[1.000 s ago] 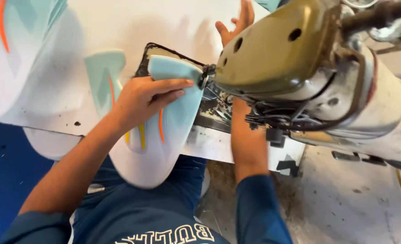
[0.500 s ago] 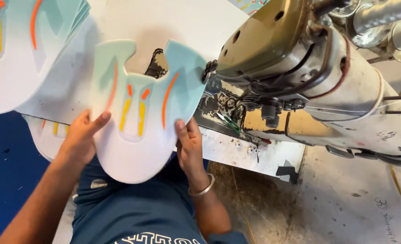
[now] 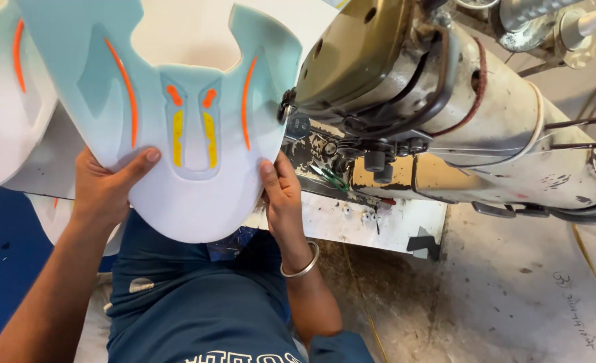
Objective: The person uses a sewing machine to stitch the edges of light blue and white face masks with orange and yellow markings. They guide the masks under the needle, cut the thread, and repeat the process for multiple masks.
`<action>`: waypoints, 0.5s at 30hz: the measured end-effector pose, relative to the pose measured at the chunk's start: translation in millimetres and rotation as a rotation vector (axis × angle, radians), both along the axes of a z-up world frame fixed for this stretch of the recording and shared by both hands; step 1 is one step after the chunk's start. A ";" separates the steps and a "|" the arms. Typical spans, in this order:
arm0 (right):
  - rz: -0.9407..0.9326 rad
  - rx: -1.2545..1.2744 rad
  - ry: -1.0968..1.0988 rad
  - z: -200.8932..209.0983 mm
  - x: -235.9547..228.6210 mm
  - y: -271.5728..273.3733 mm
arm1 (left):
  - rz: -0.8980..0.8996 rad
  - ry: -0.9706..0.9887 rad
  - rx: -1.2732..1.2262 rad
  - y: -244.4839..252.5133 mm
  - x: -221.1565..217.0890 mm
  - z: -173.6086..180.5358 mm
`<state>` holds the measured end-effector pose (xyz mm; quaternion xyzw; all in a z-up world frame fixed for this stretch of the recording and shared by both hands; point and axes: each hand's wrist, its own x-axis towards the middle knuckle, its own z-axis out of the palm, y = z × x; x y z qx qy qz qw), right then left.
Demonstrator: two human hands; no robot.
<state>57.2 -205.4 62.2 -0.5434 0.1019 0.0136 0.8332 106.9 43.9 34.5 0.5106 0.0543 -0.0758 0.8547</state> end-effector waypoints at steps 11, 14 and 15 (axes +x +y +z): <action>-0.043 -0.052 0.010 -4.1 14.3 -9.1 | 0.036 -0.222 0.142 -20.1 44.9 21.5; -0.064 -0.062 -0.010 -8.1 17.3 -11.1 | 0.052 -0.307 0.200 -25.4 57.6 29.3; -0.064 -0.061 -0.010 -7.3 18.7 -10.8 | 0.052 -0.307 0.201 -26.0 61.8 23.5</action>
